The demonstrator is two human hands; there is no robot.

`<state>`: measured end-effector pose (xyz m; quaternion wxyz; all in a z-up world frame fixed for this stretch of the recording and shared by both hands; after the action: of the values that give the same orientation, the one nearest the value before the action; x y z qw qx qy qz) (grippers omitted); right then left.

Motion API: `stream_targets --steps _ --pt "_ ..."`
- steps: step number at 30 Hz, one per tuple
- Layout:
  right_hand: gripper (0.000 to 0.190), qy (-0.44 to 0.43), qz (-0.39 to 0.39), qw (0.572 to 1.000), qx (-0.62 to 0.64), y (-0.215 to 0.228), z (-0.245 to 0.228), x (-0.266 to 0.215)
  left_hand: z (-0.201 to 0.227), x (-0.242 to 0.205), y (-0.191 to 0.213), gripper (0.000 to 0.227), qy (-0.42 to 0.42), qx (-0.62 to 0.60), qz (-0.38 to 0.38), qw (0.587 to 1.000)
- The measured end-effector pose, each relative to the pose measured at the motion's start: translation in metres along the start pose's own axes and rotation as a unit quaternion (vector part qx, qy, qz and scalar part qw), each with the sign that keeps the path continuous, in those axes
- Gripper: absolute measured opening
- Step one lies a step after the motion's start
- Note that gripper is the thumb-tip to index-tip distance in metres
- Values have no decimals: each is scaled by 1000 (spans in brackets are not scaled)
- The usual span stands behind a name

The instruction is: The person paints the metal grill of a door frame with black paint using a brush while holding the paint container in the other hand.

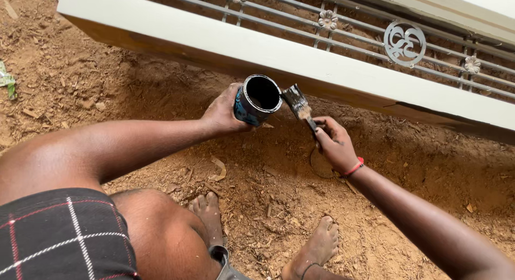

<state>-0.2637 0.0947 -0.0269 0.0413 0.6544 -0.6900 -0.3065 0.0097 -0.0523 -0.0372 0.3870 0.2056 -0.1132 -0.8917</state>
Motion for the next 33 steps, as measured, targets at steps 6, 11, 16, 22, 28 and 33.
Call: stream_targets --steps 6,11,16,22,28,33 --pt "21 -11 2 997 70 -2 7 26 -4 -14 2 103 -2 18 -6 1000" --pt "20 0 19 997 75 6 12 33 -9 -18 -3 102 -13 41 -16 999" --pt "20 7 26 996 82 14 15 32 -10 -16 -8 105 -40 51 -20 998" --pt "19 -9 44 998 44 28 20 29 -8 -11 -19 106 -16 53 -52 997" --pt "19 3 56 998 10 39 24 26 -1 -11 -26 107 3 62 -79 995" --pt "18 5 54 998 32 43 29 26 1 -11 -27 104 -4 62 -91 994"
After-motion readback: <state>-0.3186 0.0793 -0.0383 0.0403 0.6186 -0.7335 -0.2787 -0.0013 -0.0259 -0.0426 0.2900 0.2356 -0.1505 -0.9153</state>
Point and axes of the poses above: each hand's wrist, its own x-axis towards the middle knuckle, its own y-axis out of the back of the hand, z = x × y, the point moved 6 cm from there along x, towards the middle knuckle, and after that the axes turned 12 degrees about -x, right-handed, at the moved point
